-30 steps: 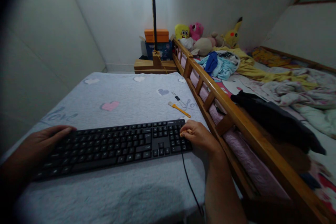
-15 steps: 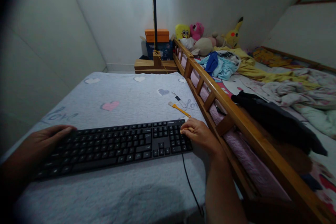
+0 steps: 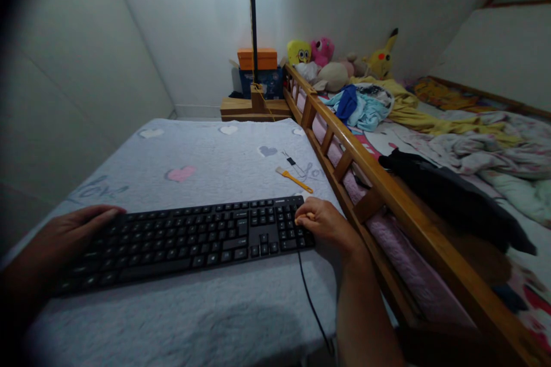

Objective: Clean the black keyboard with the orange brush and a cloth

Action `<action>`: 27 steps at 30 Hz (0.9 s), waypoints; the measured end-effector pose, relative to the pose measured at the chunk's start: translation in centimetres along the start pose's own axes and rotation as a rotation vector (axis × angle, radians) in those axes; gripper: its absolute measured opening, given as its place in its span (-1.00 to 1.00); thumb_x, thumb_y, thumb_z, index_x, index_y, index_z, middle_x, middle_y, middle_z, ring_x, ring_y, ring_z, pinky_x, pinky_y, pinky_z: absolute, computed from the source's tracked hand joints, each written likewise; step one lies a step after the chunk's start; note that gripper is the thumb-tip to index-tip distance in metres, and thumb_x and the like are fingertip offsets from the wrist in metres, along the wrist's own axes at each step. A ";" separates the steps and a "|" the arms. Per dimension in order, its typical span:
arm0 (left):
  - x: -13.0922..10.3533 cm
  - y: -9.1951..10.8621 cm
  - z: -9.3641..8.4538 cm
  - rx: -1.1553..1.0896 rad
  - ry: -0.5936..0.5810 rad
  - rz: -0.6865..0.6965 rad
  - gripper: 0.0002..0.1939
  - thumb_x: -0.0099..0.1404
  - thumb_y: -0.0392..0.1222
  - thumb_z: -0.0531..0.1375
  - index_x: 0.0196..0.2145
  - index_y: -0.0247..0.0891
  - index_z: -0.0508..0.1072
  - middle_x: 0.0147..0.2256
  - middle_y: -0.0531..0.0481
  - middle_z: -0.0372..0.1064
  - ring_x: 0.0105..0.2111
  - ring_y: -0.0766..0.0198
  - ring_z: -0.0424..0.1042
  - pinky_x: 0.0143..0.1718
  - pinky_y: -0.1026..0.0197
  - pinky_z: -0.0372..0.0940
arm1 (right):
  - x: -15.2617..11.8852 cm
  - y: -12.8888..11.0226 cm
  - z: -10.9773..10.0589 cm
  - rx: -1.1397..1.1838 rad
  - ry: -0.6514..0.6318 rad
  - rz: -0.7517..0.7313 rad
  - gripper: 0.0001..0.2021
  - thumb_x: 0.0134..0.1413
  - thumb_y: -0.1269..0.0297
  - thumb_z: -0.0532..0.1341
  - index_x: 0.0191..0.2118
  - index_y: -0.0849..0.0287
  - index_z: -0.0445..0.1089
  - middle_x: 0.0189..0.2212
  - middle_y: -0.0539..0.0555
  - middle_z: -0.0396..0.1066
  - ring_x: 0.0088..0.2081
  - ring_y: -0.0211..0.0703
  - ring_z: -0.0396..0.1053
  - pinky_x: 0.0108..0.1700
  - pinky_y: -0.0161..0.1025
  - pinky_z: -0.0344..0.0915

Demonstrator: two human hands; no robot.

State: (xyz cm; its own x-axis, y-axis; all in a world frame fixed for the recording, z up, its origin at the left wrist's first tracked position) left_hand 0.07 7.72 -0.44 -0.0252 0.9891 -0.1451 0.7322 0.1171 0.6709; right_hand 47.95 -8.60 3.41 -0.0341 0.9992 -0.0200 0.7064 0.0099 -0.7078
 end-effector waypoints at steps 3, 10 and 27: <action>0.0 0.0 0.0 0.012 0.008 0.003 -0.44 0.03 0.28 0.15 -0.23 -0.22 0.57 -0.21 -0.07 0.59 -0.15 -0.02 0.51 -0.15 0.11 0.33 | -0.3 0.0 0.1 0.006 -0.055 0.014 -0.88 0.07 0.37 0.23 -0.37 0.19 0.54 -0.38 0.06 0.43 -0.32 -0.18 0.39 -0.29 -0.28 0.25; -0.2 0.5 -0.2 0.024 0.025 -0.008 -0.42 0.02 0.29 0.15 -0.22 -0.21 0.59 -0.20 -0.07 0.60 -0.15 -0.03 0.52 -0.13 0.08 0.35 | -0.7 -0.5 0.2 0.009 -0.114 0.030 -0.87 0.04 0.40 0.22 -0.38 0.19 0.55 -0.38 0.06 0.43 -0.33 -0.18 0.41 -0.31 -0.30 0.26; -0.2 0.2 0.0 0.028 0.002 -0.016 -0.44 0.04 0.29 0.14 -0.21 -0.19 0.57 -0.20 -0.04 0.59 -0.15 -0.01 0.52 -0.11 0.10 0.32 | -2.7 -0.9 0.7 -0.018 -0.119 0.012 -0.88 0.06 0.41 0.22 -0.38 0.18 0.52 -0.36 0.06 0.44 -0.32 -0.20 0.38 -0.28 -0.31 0.24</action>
State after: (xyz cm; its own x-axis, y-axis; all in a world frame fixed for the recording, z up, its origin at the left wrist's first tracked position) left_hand 0.23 7.56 -0.23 -0.0386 0.9874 -0.1537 0.7507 0.1302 0.6477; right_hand 46.91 -11.38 3.61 -0.1089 0.9876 -0.1129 0.7201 0.0001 -0.6939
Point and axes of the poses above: each hand's wrist, its own x-axis towards the middle knuckle, its own z-axis out of the palm, y = z × x, the point moved 7 cm from there along x, towards the middle knuckle
